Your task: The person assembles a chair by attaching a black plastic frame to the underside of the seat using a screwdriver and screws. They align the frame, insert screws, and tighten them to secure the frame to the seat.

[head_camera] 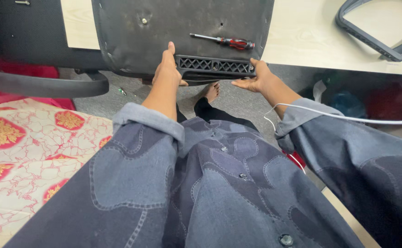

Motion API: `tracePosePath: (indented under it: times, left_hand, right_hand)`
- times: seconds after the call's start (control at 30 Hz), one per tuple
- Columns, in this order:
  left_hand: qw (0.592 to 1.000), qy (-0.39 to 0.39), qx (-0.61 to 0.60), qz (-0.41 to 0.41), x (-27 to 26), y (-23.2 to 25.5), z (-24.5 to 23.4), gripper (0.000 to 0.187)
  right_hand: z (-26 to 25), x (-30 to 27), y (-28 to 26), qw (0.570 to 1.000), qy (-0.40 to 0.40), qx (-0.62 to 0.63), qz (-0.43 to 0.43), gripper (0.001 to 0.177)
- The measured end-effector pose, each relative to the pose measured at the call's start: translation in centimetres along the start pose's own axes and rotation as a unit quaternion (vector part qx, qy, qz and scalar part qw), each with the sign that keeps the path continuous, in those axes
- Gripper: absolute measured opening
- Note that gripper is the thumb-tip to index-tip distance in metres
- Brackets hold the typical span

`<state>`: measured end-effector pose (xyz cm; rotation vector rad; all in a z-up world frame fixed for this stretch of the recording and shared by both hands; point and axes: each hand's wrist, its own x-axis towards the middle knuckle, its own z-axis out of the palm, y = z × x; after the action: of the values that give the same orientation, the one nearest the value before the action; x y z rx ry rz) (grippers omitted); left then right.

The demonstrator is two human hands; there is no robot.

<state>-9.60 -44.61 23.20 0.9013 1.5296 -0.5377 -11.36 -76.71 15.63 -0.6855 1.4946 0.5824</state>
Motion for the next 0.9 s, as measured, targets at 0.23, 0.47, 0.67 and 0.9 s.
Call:
tracePosePath:
  times: [0.23, 0.47, 0.67, 0.9]
  left_hand:
    - [0.994, 0.099, 0.044, -0.012, 0.0, -0.5, 1.4, 0.105]
    - [0.991, 0.128, -0.023, -0.043, 0.0, -1.8, 0.7, 0.107]
    - [0.991, 0.081, -0.076, -0.069, 1.6, -4.7, -1.1, 0.104]
    - [0.994, 0.018, -0.084, -0.068, 4.9, -8.2, -2.0, 0.077]
  right_hand:
    - [0.6, 0.3, -0.4, 0.996, 0.012, -0.092, -0.014, 0.079]
    - [-1.9, 2.7, -0.7, 0.989, -0.001, -0.146, -0.015, 0.074]
    - [-2.7, 3.2, -0.4, 0.984, -0.011, -0.175, -0.015, 0.072]
    - [-2.6, 1.7, -0.2, 0.972, 0.01, -0.23, -0.04, 0.072]
